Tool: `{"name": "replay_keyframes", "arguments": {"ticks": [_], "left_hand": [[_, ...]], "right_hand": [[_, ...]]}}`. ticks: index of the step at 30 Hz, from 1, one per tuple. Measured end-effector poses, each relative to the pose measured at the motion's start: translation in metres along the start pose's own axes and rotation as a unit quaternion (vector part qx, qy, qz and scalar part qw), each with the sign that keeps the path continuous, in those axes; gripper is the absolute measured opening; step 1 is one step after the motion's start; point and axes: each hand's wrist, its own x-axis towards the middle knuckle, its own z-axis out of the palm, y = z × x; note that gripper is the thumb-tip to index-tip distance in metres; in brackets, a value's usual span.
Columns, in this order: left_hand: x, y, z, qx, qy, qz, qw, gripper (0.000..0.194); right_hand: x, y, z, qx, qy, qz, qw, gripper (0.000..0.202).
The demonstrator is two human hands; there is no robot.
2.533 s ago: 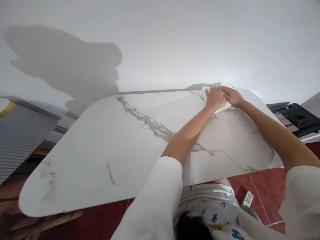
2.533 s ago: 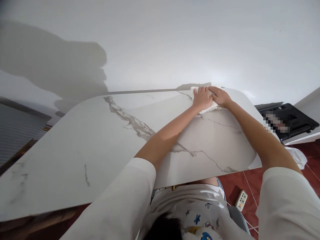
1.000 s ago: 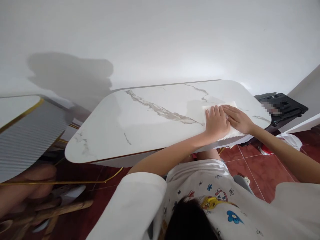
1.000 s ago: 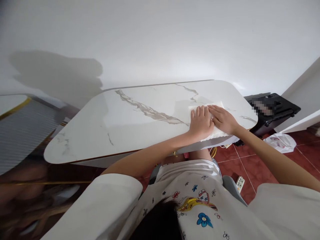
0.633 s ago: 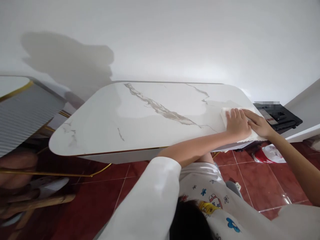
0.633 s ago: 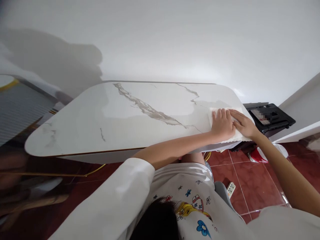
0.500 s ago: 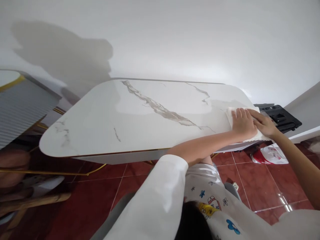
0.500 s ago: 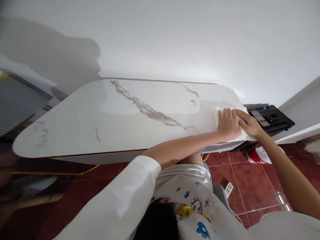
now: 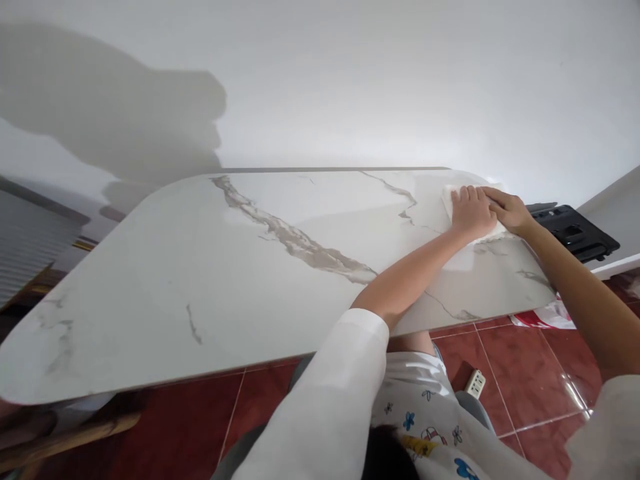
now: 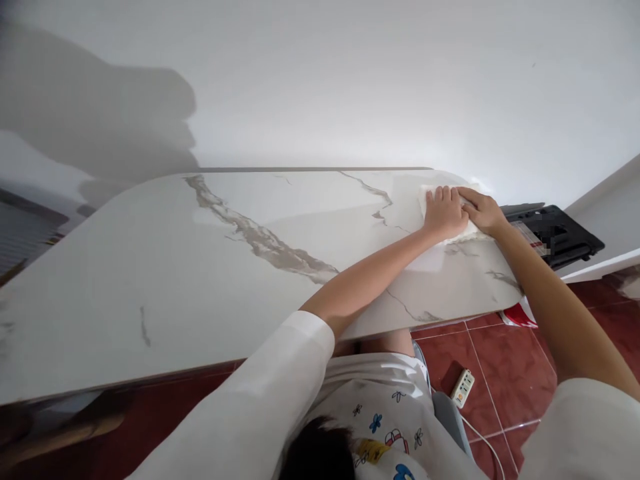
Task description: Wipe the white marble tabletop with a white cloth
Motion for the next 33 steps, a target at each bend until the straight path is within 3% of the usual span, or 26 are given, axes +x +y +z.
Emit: {"name": "replay_keyframes", "arguments": {"ticks": [7, 18, 26, 33], "left_hand": [[0.040, -0.030, 0.003, 0.006, -0.016, -0.011, 1.000, 0.052], [0.088, -0.060, 0.012, -0.004, -0.020, -0.032, 0.999, 0.052], [0.086, -0.052, 0.012, 0.011, -0.020, -0.034, 0.999, 0.054], [0.052, -0.019, 0.010, 0.003, -0.022, -0.014, 1.000, 0.056]], "right_hand": [[0.052, 0.016, 0.015, -0.010, -0.014, 0.001, 1.000, 0.054], [0.106, 0.024, 0.028, -0.026, -0.025, -0.016, 0.999, 0.056], [0.100, 0.032, 0.029, -0.066, -0.005, -0.027, 0.997, 0.067], [0.053, 0.031, 0.011, -0.073, -0.023, -0.020, 0.997, 0.066]]}}
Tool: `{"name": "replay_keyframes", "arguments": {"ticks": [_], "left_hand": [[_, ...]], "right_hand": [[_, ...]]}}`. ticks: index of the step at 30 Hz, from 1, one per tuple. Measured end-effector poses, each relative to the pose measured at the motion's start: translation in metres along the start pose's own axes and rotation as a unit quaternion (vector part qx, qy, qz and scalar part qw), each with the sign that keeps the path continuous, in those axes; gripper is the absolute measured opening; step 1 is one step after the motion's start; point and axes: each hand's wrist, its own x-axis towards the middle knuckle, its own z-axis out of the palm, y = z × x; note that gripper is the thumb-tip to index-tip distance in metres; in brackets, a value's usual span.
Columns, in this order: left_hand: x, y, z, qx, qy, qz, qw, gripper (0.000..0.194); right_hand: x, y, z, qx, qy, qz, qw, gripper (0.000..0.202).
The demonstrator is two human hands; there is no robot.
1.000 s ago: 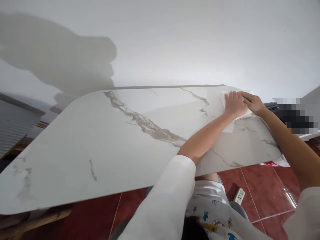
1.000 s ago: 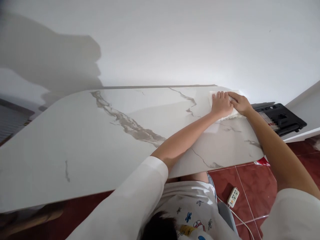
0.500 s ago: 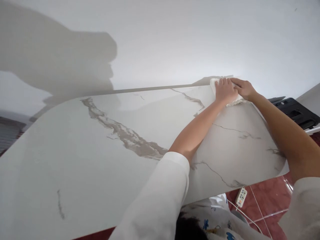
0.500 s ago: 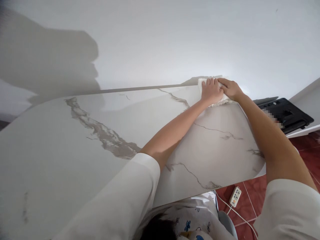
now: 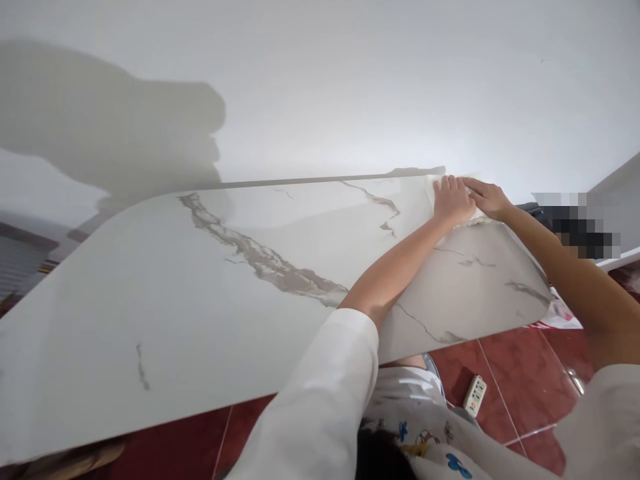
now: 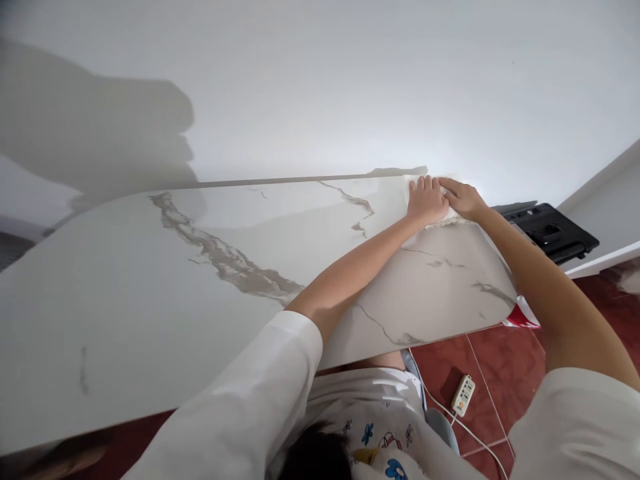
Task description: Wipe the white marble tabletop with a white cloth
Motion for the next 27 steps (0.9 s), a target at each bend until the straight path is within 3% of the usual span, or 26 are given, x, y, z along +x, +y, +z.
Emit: {"name": "replay_keyframes", "arguments": {"ticks": [10, 17, 27], "left_hand": [[-0.052, 0.041, 0.003, -0.025, 0.008, 0.043, 0.999, 0.055], [-0.096, 0.065, -0.004, -0.013, 0.018, 0.045, 0.999, 0.056], [-0.170, 0.079, -0.023, 0.019, 0.003, 0.038, 0.999, 0.062]], "right_hand": [[-0.077, -0.012, -0.024, -0.019, -0.010, 0.016, 1.000, 0.059], [-0.123, -0.027, -0.037, -0.026, 0.000, 0.026, 0.999, 0.058], [-0.179, -0.074, -0.045, -0.012, 0.010, 0.002, 1.000, 0.054]]}}
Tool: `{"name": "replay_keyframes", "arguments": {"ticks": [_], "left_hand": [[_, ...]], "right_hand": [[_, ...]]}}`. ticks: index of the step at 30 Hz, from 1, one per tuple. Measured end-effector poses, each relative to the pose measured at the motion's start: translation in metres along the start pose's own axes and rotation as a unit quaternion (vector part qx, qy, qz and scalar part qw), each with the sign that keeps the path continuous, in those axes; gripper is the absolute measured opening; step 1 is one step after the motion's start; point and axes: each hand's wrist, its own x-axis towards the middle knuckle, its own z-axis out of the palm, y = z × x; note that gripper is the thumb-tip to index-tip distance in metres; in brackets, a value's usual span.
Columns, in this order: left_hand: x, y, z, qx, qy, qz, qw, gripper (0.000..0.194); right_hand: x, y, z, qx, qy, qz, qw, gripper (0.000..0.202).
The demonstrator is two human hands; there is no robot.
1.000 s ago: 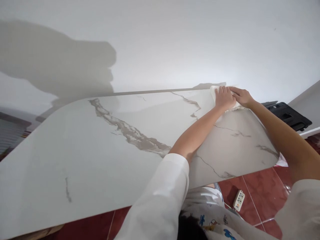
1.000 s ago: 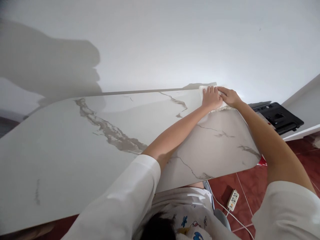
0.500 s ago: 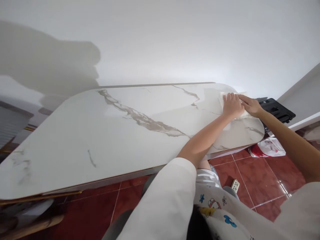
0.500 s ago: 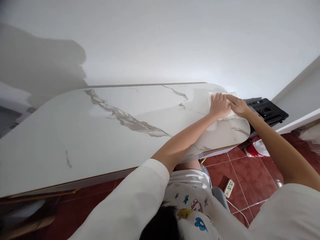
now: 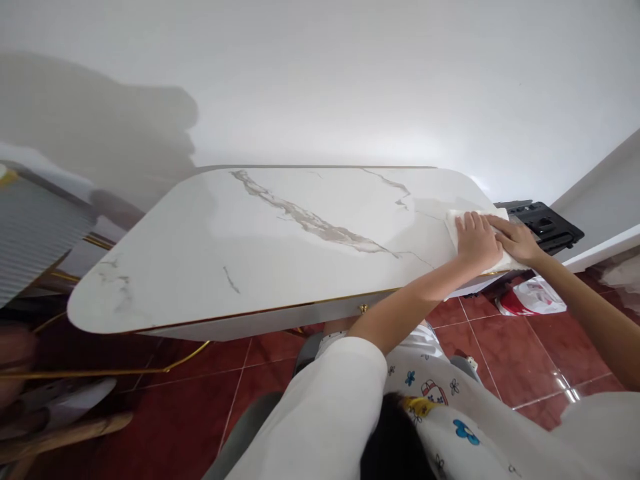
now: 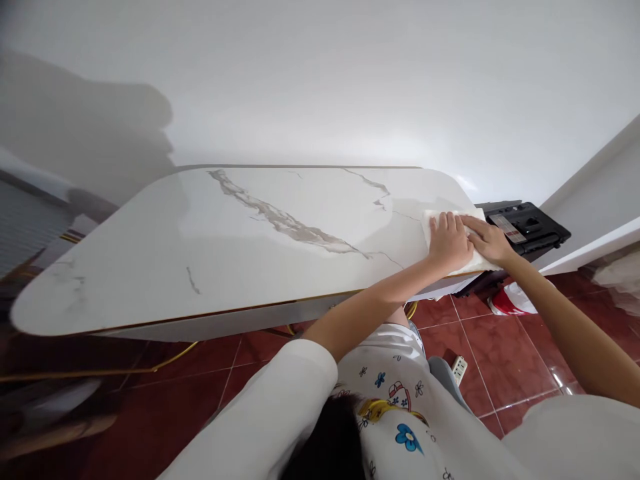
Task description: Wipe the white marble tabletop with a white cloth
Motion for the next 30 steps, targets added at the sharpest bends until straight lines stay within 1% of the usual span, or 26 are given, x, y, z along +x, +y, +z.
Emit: {"name": "replay_keyframes", "arguments": {"ticks": [3, 6, 9, 12, 15, 17, 20, 24, 26, 28, 29, 30], "left_hand": [[-0.027, -0.005, -0.010, 0.001, 0.005, 0.002, 1.000, 0.063], [-0.052, -0.022, -0.022, -0.005, 0.005, 0.008, 1.000, 0.064], [-0.074, -0.051, -0.037, -0.014, 0.011, 0.008, 1.000, 0.060], [-0.098, -0.087, -0.054, -0.001, 0.024, -0.014, 1.000, 0.058], [-0.124, -0.130, -0.074, 0.024, 0.000, -0.055, 0.998, 0.060], [-0.140, -0.162, -0.091, 0.040, -0.022, -0.064, 0.997, 0.061], [-0.167, -0.216, -0.120, 0.066, -0.060, -0.062, 0.994, 0.062], [-0.215, -0.293, -0.162, 0.106, -0.099, -0.105, 0.984, 0.066], [-0.244, -0.332, -0.183, 0.133, -0.100, -0.162, 0.973, 0.069], [-0.272, -0.370, -0.201, 0.164, -0.075, -0.221, 0.958, 0.069], [-0.284, -0.387, -0.209, 0.168, -0.061, -0.233, 0.956, 0.070], [-0.294, -0.402, -0.216, 0.159, -0.058, -0.236, 0.957, 0.071]], "right_hand": [[-0.013, -0.024, 0.002, 0.014, 0.006, -0.011, 1.000, 0.052], [-0.015, -0.059, 0.006, 0.031, 0.002, -0.010, 0.999, 0.053], [-0.005, -0.102, 0.012, 0.045, -0.008, 0.004, 0.999, 0.053], [0.012, -0.154, 0.021, 0.056, -0.032, -0.015, 0.998, 0.054], [0.031, -0.209, 0.035, 0.057, -0.048, -0.033, 0.997, 0.054], [0.044, -0.246, 0.047, 0.067, -0.051, -0.037, 0.996, 0.054], [0.066, -0.303, 0.068, 0.106, -0.062, -0.051, 0.991, 0.054], [0.097, -0.389, 0.095, 0.146, -0.089, -0.106, 0.979, 0.057], [0.109, -0.435, 0.108, 0.175, -0.105, -0.134, 0.970, 0.057], [0.119, -0.479, 0.118, 0.198, -0.104, -0.153, 0.963, 0.059], [0.123, -0.499, 0.124, 0.205, -0.102, -0.157, 0.961, 0.060], [0.128, -0.517, 0.129, 0.210, -0.102, -0.161, 0.959, 0.060]]}}
